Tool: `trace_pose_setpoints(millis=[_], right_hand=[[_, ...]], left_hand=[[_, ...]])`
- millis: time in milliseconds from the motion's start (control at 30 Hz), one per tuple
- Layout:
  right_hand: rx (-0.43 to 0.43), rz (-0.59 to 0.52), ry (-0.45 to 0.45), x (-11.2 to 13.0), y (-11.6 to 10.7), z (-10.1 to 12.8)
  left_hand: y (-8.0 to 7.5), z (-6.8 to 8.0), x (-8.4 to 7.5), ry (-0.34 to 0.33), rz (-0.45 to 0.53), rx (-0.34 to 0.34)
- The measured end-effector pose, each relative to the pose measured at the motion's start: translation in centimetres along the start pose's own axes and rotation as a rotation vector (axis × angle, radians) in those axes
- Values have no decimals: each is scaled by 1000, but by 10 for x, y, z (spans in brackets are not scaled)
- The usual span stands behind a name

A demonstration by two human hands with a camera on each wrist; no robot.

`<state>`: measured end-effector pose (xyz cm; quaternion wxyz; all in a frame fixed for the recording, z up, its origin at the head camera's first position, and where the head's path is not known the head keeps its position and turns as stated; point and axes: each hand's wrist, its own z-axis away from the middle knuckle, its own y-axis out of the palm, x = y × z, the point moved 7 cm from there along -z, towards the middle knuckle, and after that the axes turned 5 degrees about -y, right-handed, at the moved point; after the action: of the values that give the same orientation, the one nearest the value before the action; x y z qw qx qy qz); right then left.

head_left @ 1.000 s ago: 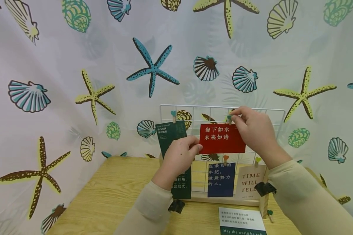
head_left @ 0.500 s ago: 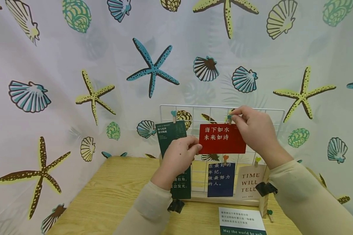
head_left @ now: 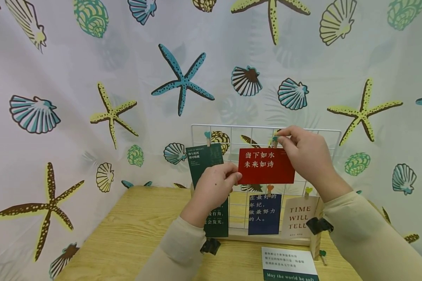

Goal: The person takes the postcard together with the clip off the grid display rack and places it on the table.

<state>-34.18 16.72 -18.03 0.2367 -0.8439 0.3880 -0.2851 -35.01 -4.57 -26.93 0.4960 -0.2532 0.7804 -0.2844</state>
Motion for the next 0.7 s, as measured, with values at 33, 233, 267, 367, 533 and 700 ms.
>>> trace_pose_setpoints(millis=[33,233,267,367,533,700], right_hand=[[1,-2,1,0,0,0],[14,-11,14,-1,-2,2],[17,-12,17,-1,-2,3],[24,-20,25,-2,-2,4],[24,-27,27,-3,-3,6],[16,-25,9,-3,-4,8]], left_hand=[[0,0,0,-1,0,1],[-1,2,-2,11,-4,3],[-1,2,-2,14,-3,4],[-1,3,-3,21,-1,8],[-1,4,-3,16,-6,13],[1,6,-1,16,-10,19]])
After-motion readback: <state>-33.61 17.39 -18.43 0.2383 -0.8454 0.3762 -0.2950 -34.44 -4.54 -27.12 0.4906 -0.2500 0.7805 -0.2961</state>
